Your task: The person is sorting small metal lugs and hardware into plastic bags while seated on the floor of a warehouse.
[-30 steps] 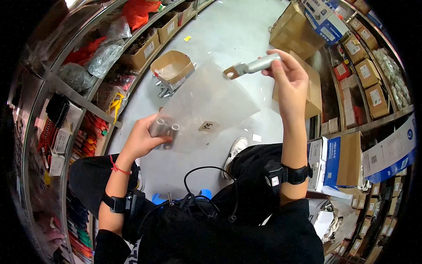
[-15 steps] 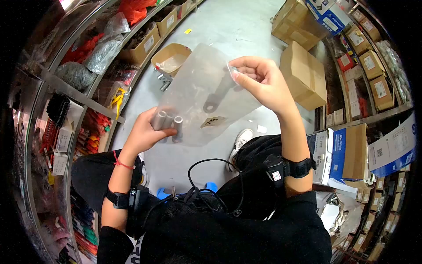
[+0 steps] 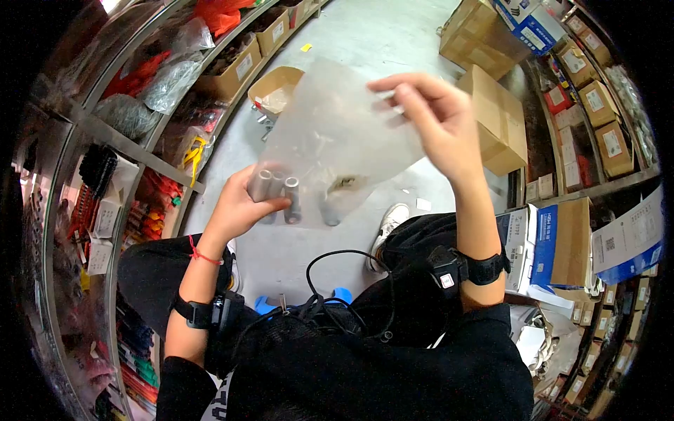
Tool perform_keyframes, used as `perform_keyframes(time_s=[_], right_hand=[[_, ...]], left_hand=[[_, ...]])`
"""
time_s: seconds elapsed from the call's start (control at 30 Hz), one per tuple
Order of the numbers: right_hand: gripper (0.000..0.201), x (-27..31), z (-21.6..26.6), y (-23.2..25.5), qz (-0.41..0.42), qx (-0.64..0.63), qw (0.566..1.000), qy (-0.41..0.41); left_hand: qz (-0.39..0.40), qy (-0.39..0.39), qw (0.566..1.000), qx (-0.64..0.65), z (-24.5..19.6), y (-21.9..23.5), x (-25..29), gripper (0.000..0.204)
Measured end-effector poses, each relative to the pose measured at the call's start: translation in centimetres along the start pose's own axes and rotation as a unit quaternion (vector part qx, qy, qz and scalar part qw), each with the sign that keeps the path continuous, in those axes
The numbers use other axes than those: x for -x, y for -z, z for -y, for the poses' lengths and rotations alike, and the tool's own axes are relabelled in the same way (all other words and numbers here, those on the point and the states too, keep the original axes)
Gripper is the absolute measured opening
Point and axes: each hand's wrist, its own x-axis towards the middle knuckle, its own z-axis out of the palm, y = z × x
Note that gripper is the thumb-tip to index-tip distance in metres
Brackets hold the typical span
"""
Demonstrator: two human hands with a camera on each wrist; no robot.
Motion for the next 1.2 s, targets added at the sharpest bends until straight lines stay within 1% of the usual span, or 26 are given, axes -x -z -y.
perform_keyframes(time_s=[0.03, 0.13, 0.2, 0.27, 0.3, 0.4, 0.43, 0.5, 0.53, 0.57, 0.6, 0.67, 0.7, 0.8, 0.83, 0.93, 1.0, 1.03, 1.13, 1.2], right_hand=[[0.021, 0.0, -0.4, 0.4, -0.038, -0.038, 0.998, 0.009], [0.02, -0.4, -1.4, 0.4, -0.192, 0.01, 0.98, 0.052], [0.025, -0.3, -2.1, 0.5, -0.189, -0.001, 0.982, -0.005], [0.031, -0.4, -2.8, 0.4, -0.178, 0.001, 0.983, -0.049], [0.036, -0.2, -2.7, 0.2, -0.165, -0.004, 0.982, -0.088], [0.037, 0.1, -4.4, -0.5, -0.083, -0.113, 0.979, -0.15], [0.039, 0.2, -4.2, -0.8, -0.03, -0.094, 0.982, -0.16], [0.04, 0.7, -4.3, -1.8, 0.052, -0.076, 0.979, -0.182], [0.041, 0.9, -4.5, -2.2, 0.092, -0.066, 0.975, -0.193], [0.042, 1.1, -5.0, -2.3, 0.145, -0.052, 0.964, -0.215], [0.037, 0.9, -3.6, -2.7, 0.204, 0.009, 0.941, -0.271], [0.038, 1.4, -5.0, -2.9, 0.341, -0.021, 0.908, -0.243], [0.034, 1.4, -4.2, -3.3, 0.354, -0.007, 0.903, -0.243], [0.031, 1.3, -4.6, -3.5, 0.32, -0.066, 0.903, -0.278], [0.029, 1.2, -4.4, -3.5, 0.316, -0.092, 0.899, -0.29], [0.03, 1.3, -4.7, -3.4, 0.291, -0.151, 0.899, -0.29], [0.03, 1.4, -4.6, -3.5, 0.255, -0.204, 0.897, -0.298], [0.03, 1.5, -4.5, -3.6, 0.236, -0.231, 0.894, -0.301], [0.031, 1.6, -4.2, -3.8, 0.186, -0.296, 0.896, -0.273], [0.032, 1.6, -3.8, -3.8, 0.176, -0.317, 0.897, -0.253]], left_hand=[[-0.002, -0.007, 1.0, -0.003, 0.2, -0.1, 0.0, 0.039], [-0.016, -0.021, 1.0, -0.007, 0.5, -0.2, -0.1, 0.039], [-0.032, -0.022, 0.999, -0.007, 0.7, 0.2, -0.2, 0.038], [-0.053, -0.004, 0.998, 0.023, 0.1, 0.5, -0.1, 0.038], [-0.064, 0.004, 0.997, 0.037, -0.3, 0.6, -0.1, 0.038], [-0.105, 0.042, 0.991, 0.069, -0.8, 0.9, 0.1, 0.037], [-0.111, 0.052, 0.986, 0.109, -0.8, 1.0, 0.1, 0.038], [-0.122, 0.071, 0.972, 0.19, -1.0, 1.0, 0.1, 0.039], [-0.122, 0.068, 0.966, 0.218, -0.9, 1.0, 0.1, 0.04], [-0.121, 0.064, 0.959, 0.247, -0.7, 1.0, 0.1, 0.041], [-0.121, 0.06, 0.952, 0.275, -0.6, 1.0, 0.1, 0.043], [-0.136, 0.065, 0.936, 0.319, -0.6, 1.0, 0.1, 0.045], [-0.144, 0.067, 0.927, 0.34, -0.6, 1.0, 0.0, 0.046], [-0.145, 0.08, 0.911, 0.379, 0.2, 1.4, -0.1, 0.044], [-0.14, 0.101, 0.897, 0.408, 0.3, 1.5, 0.0, 0.041], [-0.121, 0.153, 0.85, 0.489, 0.8, 1.6, 0.0, 0.036], [-0.102, 0.178, 0.818, 0.537, 1.4, 1.5, 0.1, 0.032], [-0.095, 0.176, 0.81, 0.551, 1.4, 1.4, 0.1, 0.031], [-0.077, 0.165, 0.788, 0.588, 1.6, 1.0, 0.2, 0.03], [-0.068, 0.153, 0.777, 0.606, 1.7, 0.8, 0.2, 0.031]])
